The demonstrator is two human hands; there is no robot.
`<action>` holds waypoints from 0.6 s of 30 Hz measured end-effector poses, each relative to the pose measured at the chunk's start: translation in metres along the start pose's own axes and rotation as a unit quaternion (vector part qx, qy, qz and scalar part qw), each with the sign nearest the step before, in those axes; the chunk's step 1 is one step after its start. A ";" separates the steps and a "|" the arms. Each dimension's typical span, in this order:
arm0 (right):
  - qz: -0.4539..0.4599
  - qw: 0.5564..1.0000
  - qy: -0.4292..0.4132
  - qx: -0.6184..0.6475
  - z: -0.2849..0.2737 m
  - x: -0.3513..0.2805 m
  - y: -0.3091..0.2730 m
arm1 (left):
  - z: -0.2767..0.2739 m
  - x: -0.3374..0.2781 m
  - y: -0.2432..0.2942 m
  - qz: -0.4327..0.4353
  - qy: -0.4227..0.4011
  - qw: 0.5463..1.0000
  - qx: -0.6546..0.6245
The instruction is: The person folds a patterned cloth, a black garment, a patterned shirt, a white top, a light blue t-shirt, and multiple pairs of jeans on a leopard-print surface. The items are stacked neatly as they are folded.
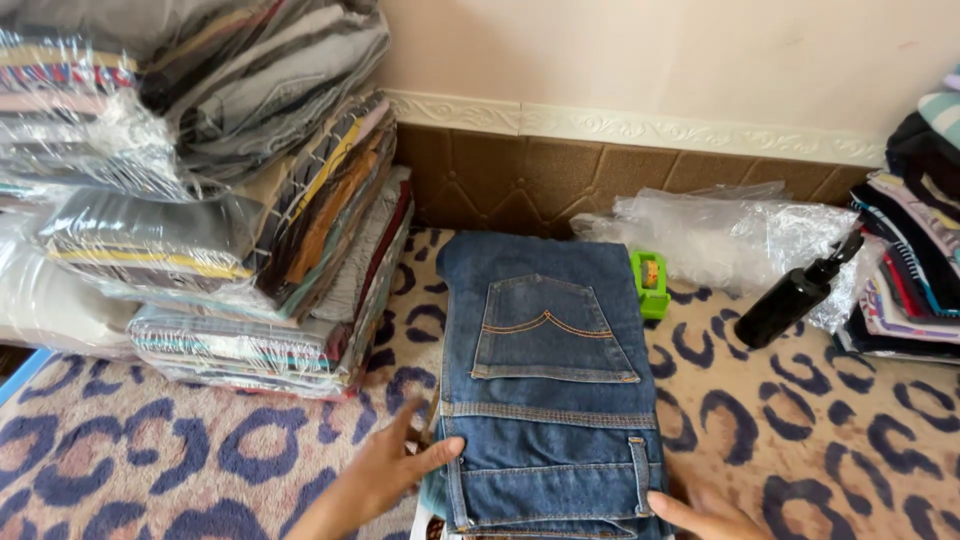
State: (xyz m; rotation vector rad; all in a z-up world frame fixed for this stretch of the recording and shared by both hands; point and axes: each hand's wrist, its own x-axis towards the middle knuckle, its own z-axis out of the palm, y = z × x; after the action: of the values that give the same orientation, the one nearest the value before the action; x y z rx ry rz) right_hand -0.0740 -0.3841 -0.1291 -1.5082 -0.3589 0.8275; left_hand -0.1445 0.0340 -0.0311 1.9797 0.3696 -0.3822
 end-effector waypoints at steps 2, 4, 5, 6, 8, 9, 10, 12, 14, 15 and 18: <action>0.093 0.933 0.310 -0.160 0.013 -0.007 -0.063 | -0.025 -0.015 0.040 0.089 0.036 0.989 0.111; 0.013 0.900 0.352 -0.258 0.047 0.000 -0.177 | -0.034 0.002 0.078 0.222 0.162 0.948 0.162; -0.070 0.848 0.390 -0.351 0.080 -0.004 -0.233 | -0.041 0.011 0.099 0.349 0.284 0.869 0.207; -0.071 0.847 0.392 -0.351 0.079 0.009 -0.259 | -0.041 0.022 0.137 0.351 0.284 0.868 0.207; -0.346 0.676 0.419 -0.498 0.078 0.039 -0.313 | -0.042 0.043 0.212 0.423 0.484 0.728 0.237; -0.347 0.676 0.418 -0.498 0.072 0.060 -0.328 | -0.037 0.049 0.240 0.423 0.485 0.728 0.237; -0.365 0.640 0.471 -0.486 0.066 0.082 -0.344 | -0.033 0.056 0.268 0.405 0.546 0.711 0.179; -0.386 0.598 0.520 -0.472 0.048 0.130 -0.354 | -0.019 0.078 0.295 0.385 0.605 0.687 0.119; -0.225 0.597 0.588 -0.498 0.026 0.183 -0.337 | 0.002 0.111 0.285 0.336 0.606 0.715 0.099; -0.225 0.596 0.588 -0.498 0.030 0.196 -0.292 | 0.018 0.128 0.251 0.336 0.605 0.715 0.098; -0.142 0.630 0.563 -0.516 0.007 0.237 -0.182 | 0.050 0.195 0.159 0.274 0.587 0.738 0.190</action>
State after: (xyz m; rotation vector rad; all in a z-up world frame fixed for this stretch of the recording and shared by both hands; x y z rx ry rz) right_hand 0.1306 -0.1949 -0.0200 -2.5895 -0.0577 -0.8806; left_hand 0.0928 -0.0596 -0.0062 2.3839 0.4590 1.3552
